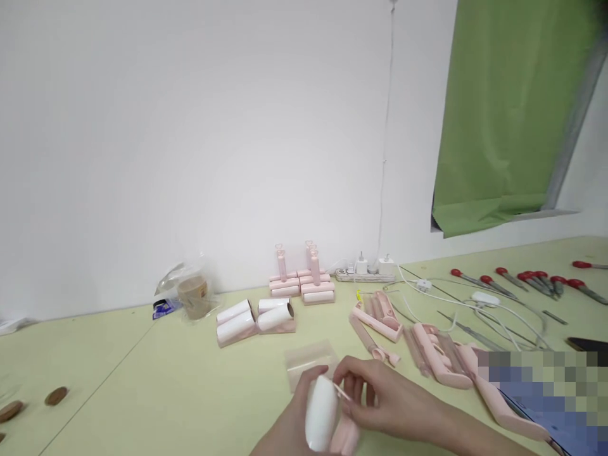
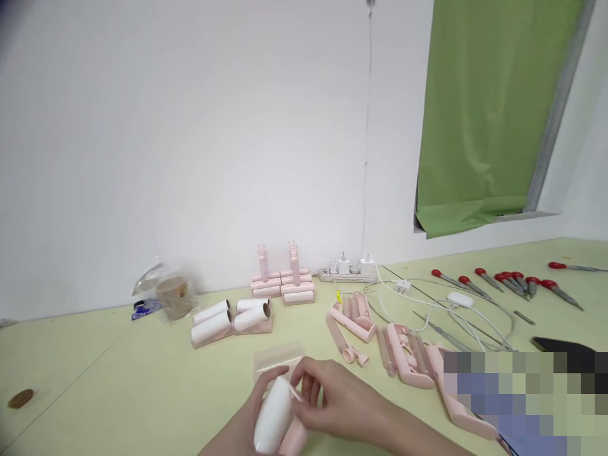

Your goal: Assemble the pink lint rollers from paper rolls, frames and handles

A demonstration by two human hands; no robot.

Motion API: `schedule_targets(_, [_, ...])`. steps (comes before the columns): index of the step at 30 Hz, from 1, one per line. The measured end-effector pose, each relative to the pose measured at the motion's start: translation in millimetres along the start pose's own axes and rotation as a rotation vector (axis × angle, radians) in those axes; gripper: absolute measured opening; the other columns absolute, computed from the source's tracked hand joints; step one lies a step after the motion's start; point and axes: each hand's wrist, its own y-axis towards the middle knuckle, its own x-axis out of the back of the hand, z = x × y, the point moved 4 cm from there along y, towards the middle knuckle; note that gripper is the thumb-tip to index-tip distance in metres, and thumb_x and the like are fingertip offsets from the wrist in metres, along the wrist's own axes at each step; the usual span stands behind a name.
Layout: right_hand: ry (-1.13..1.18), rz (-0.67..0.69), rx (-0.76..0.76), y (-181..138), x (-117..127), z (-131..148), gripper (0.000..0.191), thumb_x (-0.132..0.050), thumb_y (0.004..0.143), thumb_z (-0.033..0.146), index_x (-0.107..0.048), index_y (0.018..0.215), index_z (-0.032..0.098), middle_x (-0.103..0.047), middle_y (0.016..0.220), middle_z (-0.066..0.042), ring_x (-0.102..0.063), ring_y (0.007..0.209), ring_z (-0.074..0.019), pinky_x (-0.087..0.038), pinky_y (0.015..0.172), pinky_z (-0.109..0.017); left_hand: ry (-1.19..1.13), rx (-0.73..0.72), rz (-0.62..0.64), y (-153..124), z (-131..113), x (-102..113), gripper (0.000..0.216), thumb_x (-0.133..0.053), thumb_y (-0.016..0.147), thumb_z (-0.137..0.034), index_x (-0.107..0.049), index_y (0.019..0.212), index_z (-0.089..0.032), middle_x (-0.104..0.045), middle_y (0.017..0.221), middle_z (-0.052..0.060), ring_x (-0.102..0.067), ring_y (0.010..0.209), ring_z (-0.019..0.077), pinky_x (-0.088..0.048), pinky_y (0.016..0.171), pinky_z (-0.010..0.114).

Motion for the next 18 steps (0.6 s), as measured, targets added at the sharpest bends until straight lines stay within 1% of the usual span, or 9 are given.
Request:
schedule_targets(2, [-0.204, 0.049, 0.025, -2, 2, 4, 0.015, -0.054, 0.062, 0.025, -0.054, 0.076, 0.02, -0.056, 0.067, 0.002, -0.048, 0.057, -0.0118, -0.034, 0.049, -0.02, 0.151, 0.003, 0.052, -3, -5, -1, 0.086, -0.069, 0.052, -0.029, -0.025, 0.126, -0.025, -0.052, 0.112, 0.006, -0.049, 0.102, 0.0255, -0.036, 0.088, 0.038])
schedule_targets(4, [-0.359, 0.12, 0.052, -4, 0, 10, 0.012, -0.055, 0.054, 0.024, -0.051, 0.064, 0.019, -0.053, 0.06, 0.003, -0.043, 0.05, -0.0104, -0.029, 0.045, -0.02, 0.274, 0.068, 0.083, -9, -13, -5, 0.077, -0.066, 0.056, -0.035, -0.03, 0.123, -0.027, -0.057, 0.1, 0.003, -0.053, 0.093, 0.0242, -0.04, 0.081, 0.037])
schedule_targets(7, [-0.409, 0.258, 0.081, -9, -7, 15, 0.008, -0.052, 0.054, 0.024, -0.048, 0.059, 0.019, -0.046, 0.051, 0.005, -0.035, 0.044, -0.0085, -0.025, 0.041, -0.018, 0.447, 0.248, 0.139, -22, -31, -12, 0.059, -0.061, 0.062, -0.042, -0.039, 0.115, -0.031, -0.06, 0.087, 0.0, -0.056, 0.08, 0.0231, -0.043, 0.069, 0.036])
schedule_targets(9, [-0.373, 0.297, 0.102, -12, -9, 16, 0.005, -0.049, 0.056, 0.023, -0.046, 0.058, 0.019, -0.043, 0.049, 0.006, -0.033, 0.042, -0.0076, -0.024, 0.04, -0.017, 0.511, 0.294, 0.181, -29, -45, -15, 0.049, -0.057, 0.065, -0.044, -0.041, 0.11, -0.033, -0.06, 0.086, -0.001, -0.056, 0.077, 0.022, -0.043, 0.066, 0.034])
schedule_targets(11, [-0.333, 0.281, 0.13, -15, -10, 17, 0.003, -0.048, 0.056, 0.02, -0.045, 0.058, 0.019, -0.042, 0.049, 0.006, -0.033, 0.043, -0.0071, -0.024, 0.041, -0.016, 0.522, 0.267, 0.194, -33, -58, -16, 0.044, -0.055, 0.066, -0.045, -0.042, 0.107, -0.034, -0.06, 0.089, -0.002, -0.055, 0.076, 0.0205, -0.043, 0.064, 0.031])
schedule_targets(13, [-0.3, 0.257, 0.147, -18, -9, 17, 0.003, -0.047, 0.054, 0.017, -0.045, 0.057, 0.018, -0.042, 0.05, 0.006, -0.034, 0.044, -0.0069, -0.025, 0.042, -0.016, 0.516, 0.229, 0.19, -35, -64, -15, 0.044, -0.057, 0.064, -0.043, -0.044, 0.105, -0.033, -0.06, 0.088, -0.003, -0.055, 0.076, 0.0191, -0.042, 0.06, 0.027])
schedule_targets(16, [-0.249, 0.239, 0.136, -21, -10, 16, 0.004, -0.046, 0.054, 0.014, -0.044, 0.055, 0.018, -0.041, 0.05, 0.006, -0.035, 0.044, -0.0067, -0.026, 0.042, -0.016, 0.455, 0.158, 0.169, -37, -61, -16, 0.043, -0.06, 0.062, -0.037, -0.048, 0.103, -0.032, -0.061, 0.086, -0.003, -0.054, 0.073, 0.018, -0.041, 0.055, 0.023])
schedule_targets(18, [-0.217, 0.226, 0.124, -22, -10, 15, 0.005, -0.046, 0.054, 0.013, -0.043, 0.053, 0.018, -0.04, 0.049, 0.007, -0.035, 0.044, -0.0065, -0.026, 0.042, -0.016, 0.356, 0.078, 0.109, -38, -57, -17, 0.04, -0.06, 0.063, -0.034, -0.051, 0.102, -0.032, -0.062, 0.085, -0.003, -0.054, 0.071, 0.0178, -0.042, 0.056, 0.023])
